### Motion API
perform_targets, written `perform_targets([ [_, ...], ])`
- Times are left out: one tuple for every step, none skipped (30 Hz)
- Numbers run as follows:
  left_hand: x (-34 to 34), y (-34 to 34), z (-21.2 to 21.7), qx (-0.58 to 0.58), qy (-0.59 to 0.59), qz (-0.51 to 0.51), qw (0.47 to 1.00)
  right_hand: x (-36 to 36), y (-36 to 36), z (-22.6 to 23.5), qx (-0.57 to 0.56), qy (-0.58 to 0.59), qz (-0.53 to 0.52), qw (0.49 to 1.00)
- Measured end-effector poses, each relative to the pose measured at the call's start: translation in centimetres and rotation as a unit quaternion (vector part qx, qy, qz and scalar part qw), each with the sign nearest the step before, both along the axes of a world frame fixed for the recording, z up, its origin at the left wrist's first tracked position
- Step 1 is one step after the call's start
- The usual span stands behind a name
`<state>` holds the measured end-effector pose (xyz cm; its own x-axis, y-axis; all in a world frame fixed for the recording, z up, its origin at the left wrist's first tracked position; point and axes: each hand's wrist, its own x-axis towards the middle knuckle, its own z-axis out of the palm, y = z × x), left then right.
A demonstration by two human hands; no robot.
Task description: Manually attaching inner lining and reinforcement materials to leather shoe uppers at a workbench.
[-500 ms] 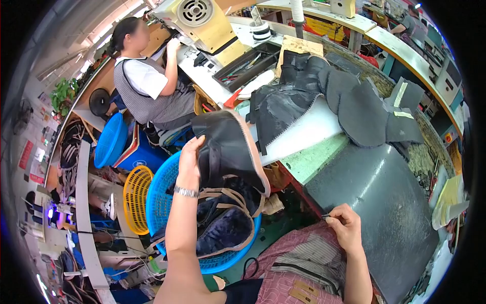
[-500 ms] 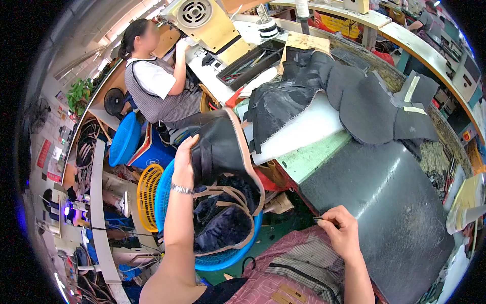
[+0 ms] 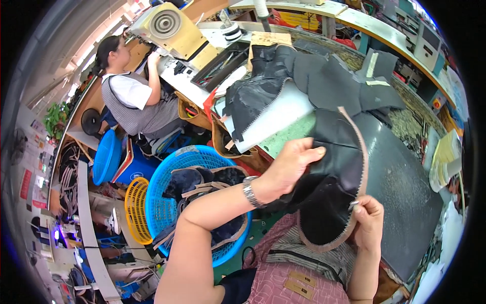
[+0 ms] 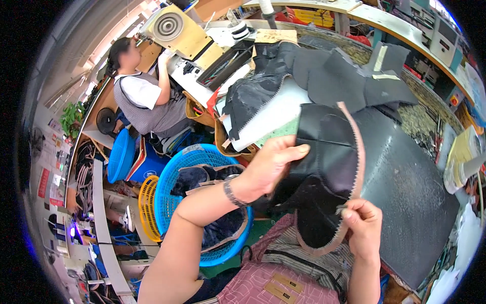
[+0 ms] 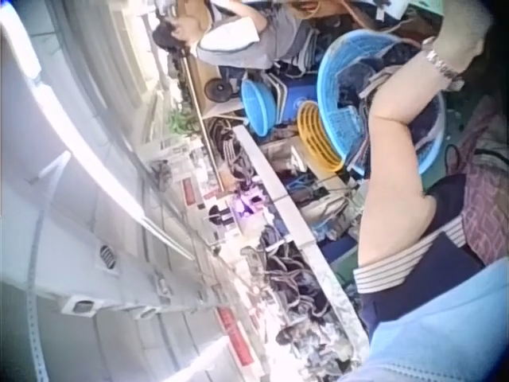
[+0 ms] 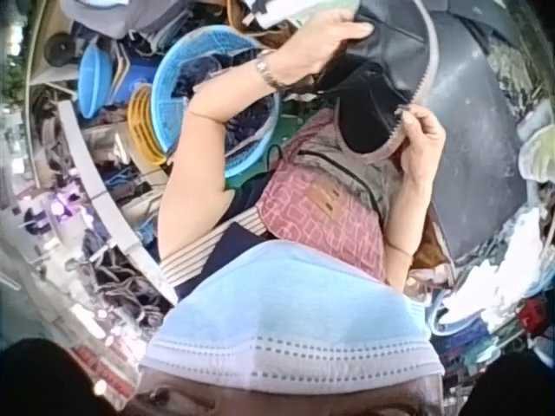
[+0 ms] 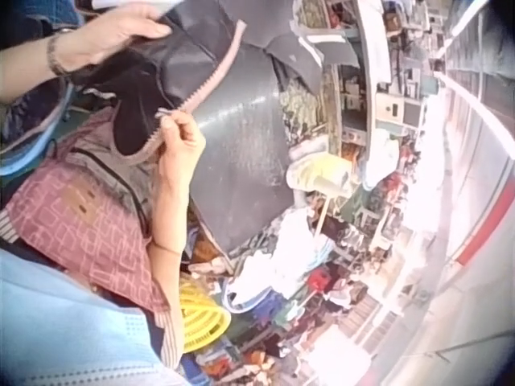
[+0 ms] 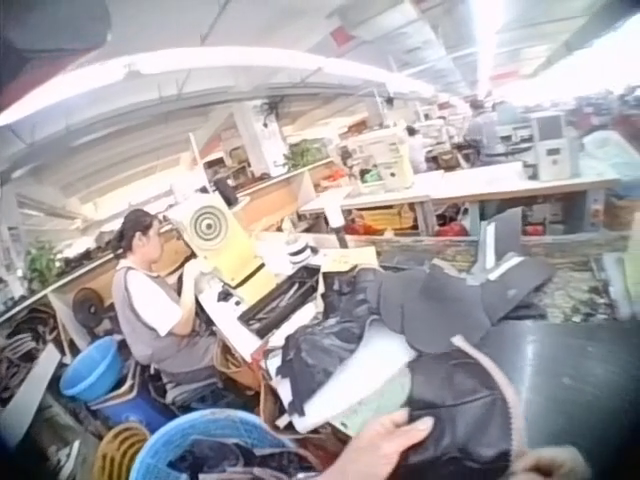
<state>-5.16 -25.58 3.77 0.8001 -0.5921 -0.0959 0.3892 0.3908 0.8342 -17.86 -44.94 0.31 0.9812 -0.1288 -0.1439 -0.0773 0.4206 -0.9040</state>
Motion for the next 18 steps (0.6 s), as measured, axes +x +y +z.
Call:
perform_targets([
  [-0.2,-1.6,0.0,-0.011,0.013,-0.005,1.0,-0.4,-0.9,-0.5,0.02,0.002,-0.032,0.999],
  [-0.4,-3.0,0.1,-0.022,0.026,-0.011,0.999,-0.7,-1.4,-0.2,0.003,-0.002,-0.074,0.997],
  [-0.5,-4.3,0.1,0.002,0.022,-0.032,0.999,-1.2,-2.4,-0.4,-0.002,-0.004,-0.115,0.993],
  [-0.4,-5.0,0.2,0.021,-0.004,-0.072,0.997,-1.7,-3.1,0.0,-0.009,0.002,-0.145,0.989],
  [-0.4,-5.3,0.4,0.037,-0.031,-0.115,0.992,-1.8,-3.9,0.2,-0.045,0.0,-0.145,0.988],
  [-0.6,-5.9,1.1,0.115,-0.055,-0.111,0.986,-2.0,-4.9,0.2,-0.082,0.006,-0.15,0.985],
  [-0.7,-5.9,1.4,0.141,-0.094,-0.127,0.977,-1.9,-5.1,0.6,-0.069,-0.007,-0.148,0.986],
  [-0.8,-6.0,1.6,0.149,-0.078,-0.141,0.976,-1.7,-5.4,0.5,-0.071,-0.018,-0.151,0.986],
  [-0.8,-6.0,1.5,0.192,-0.087,-0.132,0.969,-1.5,-5.6,0.7,-0.101,-0.008,-0.139,0.985],
  [-0.8,-6.3,1.4,0.18,-0.061,-0.128,0.973,-1.4,-5.9,0.6,-0.088,-0.015,-0.134,0.987],
  [-0.6,-6.4,1.1,0.174,-0.048,-0.132,0.975,-1.4,-6.2,0.2,-0.032,-0.012,-0.132,0.991],
  [-1.2,-7.1,2.1,0.158,-0.016,-0.136,0.978,-1.7,-6.6,0.5,0.004,-0.025,-0.113,0.993],
  [-1.1,-7.1,1.8,0.153,-0.012,-0.151,0.976,-2.0,-6.9,0.5,0.007,-0.025,-0.115,0.993],
  [-1.0,-7.3,1.6,0.149,-0.008,-0.165,0.975,-2.3,-7.2,0.6,0.011,-0.026,-0.114,0.993],
  [-1.4,-7.7,1.8,0.145,-0.022,-0.166,0.975,-2.4,-7.4,0.7,0.013,-0.019,-0.113,0.993],
  [-1.7,-8.1,2.1,0.141,-0.037,-0.166,0.975,-2.4,-7.5,0.8,0.017,-0.013,-0.111,0.994],
  [-2.0,-8.4,2.0,0.159,-0.073,-0.173,0.969,-2.4,-7.4,0.9,0.014,-0.015,-0.115,0.993],
  [-2.2,-8.6,2.2,0.157,-0.073,-0.178,0.969,-2.5,-7.7,1.1,0.012,-0.013,-0.12,0.993],
])
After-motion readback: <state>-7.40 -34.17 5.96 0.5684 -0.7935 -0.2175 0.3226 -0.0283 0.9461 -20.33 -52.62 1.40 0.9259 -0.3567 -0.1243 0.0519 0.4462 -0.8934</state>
